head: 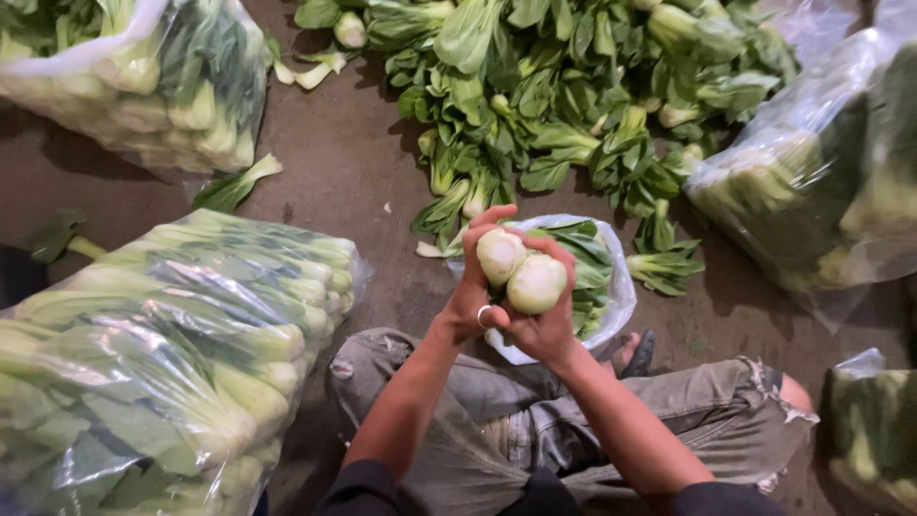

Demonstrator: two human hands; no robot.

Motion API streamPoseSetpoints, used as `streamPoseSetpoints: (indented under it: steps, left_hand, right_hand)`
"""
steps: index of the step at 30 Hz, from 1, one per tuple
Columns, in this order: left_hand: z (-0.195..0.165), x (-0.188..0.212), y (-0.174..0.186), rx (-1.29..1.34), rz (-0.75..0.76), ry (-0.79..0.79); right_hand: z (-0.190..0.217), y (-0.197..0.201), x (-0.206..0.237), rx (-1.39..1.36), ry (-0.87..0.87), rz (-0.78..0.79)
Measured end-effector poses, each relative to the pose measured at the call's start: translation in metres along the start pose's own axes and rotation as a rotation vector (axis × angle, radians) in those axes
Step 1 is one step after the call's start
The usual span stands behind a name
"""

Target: The person sits on the floor of a produce warehouse and packs bok choy. They pick individual stalks from piles on the floor, gather a bunch in their hands, and place the bunches into a plastic-lined basket, repeating to fill the basket.

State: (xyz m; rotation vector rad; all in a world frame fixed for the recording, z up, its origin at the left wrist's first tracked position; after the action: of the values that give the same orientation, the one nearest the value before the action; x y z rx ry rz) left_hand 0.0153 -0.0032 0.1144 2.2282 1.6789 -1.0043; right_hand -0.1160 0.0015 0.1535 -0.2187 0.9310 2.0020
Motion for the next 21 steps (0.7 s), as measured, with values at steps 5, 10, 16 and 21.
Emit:
streamPoseSetpoints:
  steps: [5, 10, 16, 21]
  left_hand:
    - [-0.026, -0.015, 0.005, -0.385, 0.165, -0.063]
    - [-0.04, -0.007, -0.031, -0.227, -0.137, 0.325]
    - [-0.029, -0.009, -0.016, 0.01, -0.264, 0.319]
    - [-0.026, 0.003, 0.01, 0.153, -0.182, 0.193]
  right_hand:
    - [0.002, 0.003, -0.002, 0.491, -0.024, -0.085]
    - [-0.022, 0.004, 0.017, 0.027, -0.267, -0.07]
    - [-0.009, -0.008, -0.001, 0.366, -0.045, 0.079]
    - [-0.005, -0.004, -0.005, 0.119, -0.35, 0.223]
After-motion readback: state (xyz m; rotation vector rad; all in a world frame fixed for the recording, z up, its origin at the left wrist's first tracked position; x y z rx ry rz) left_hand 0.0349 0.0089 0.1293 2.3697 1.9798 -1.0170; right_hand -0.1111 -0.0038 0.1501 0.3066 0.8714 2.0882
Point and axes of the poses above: each hand's wrist, its own x-axis away from the middle knuckle, its own y-axis out of the back of the hand, z = x × y, the point moved 1 cm from there along -x, towards the middle knuckle, and after that the axes turned 15 degrees about z, right-handed, at the moved point
